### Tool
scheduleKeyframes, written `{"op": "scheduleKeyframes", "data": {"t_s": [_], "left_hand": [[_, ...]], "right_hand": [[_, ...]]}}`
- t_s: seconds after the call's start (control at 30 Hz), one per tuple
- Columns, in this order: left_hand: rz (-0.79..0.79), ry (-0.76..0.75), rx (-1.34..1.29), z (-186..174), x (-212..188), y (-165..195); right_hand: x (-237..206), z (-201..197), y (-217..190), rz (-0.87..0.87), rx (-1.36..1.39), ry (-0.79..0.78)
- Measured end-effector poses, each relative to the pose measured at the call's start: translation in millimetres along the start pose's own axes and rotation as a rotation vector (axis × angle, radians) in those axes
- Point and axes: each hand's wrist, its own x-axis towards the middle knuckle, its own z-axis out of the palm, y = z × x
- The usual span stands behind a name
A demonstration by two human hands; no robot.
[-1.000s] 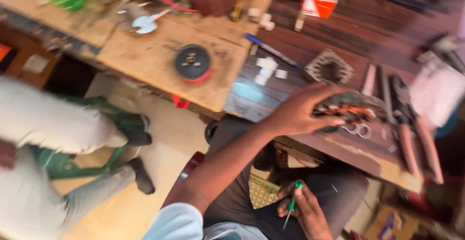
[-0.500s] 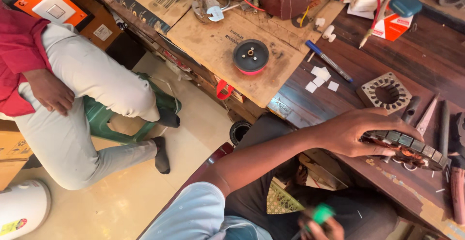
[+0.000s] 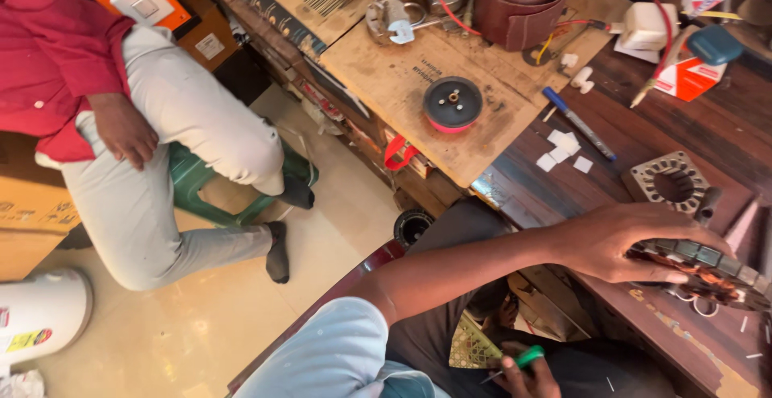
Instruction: The person sits at a workbench repairing an electric motor armature, holding it on their lap while working on the copper windings with a screwdriver, cutting small pieces with scissors, and fitting components onto the armature by hand before placing it on the bench next to the stator.
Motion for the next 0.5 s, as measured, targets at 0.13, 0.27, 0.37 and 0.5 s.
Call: {"op": "scheduleKeyframes", "data": {"t_s": [0.13,0.27,0.37,0.5], "left_hand": [[-0.015,-0.013,-0.027,-1.8,1.0,-2.2],[-0.044,-0.002,-0.017,-4.8,3.0,0.4],[-0.060,-0.005,-0.030,-8.1,3.4,4.4],[-0.060,-0.013,-0.084,-16.3,4.4,10.4]], "right_hand": [[-3.9,4.1,-6.4,-0.483,-0.519,-0.123],[-11.9,10.3,-5.9,0.061,-0.450,-0.111],[-9.6,18.5,-0.1,0.099,-0.133,0.019],[-0.1,20.7,3.9,0.178,-0.298,-0.289]]}}
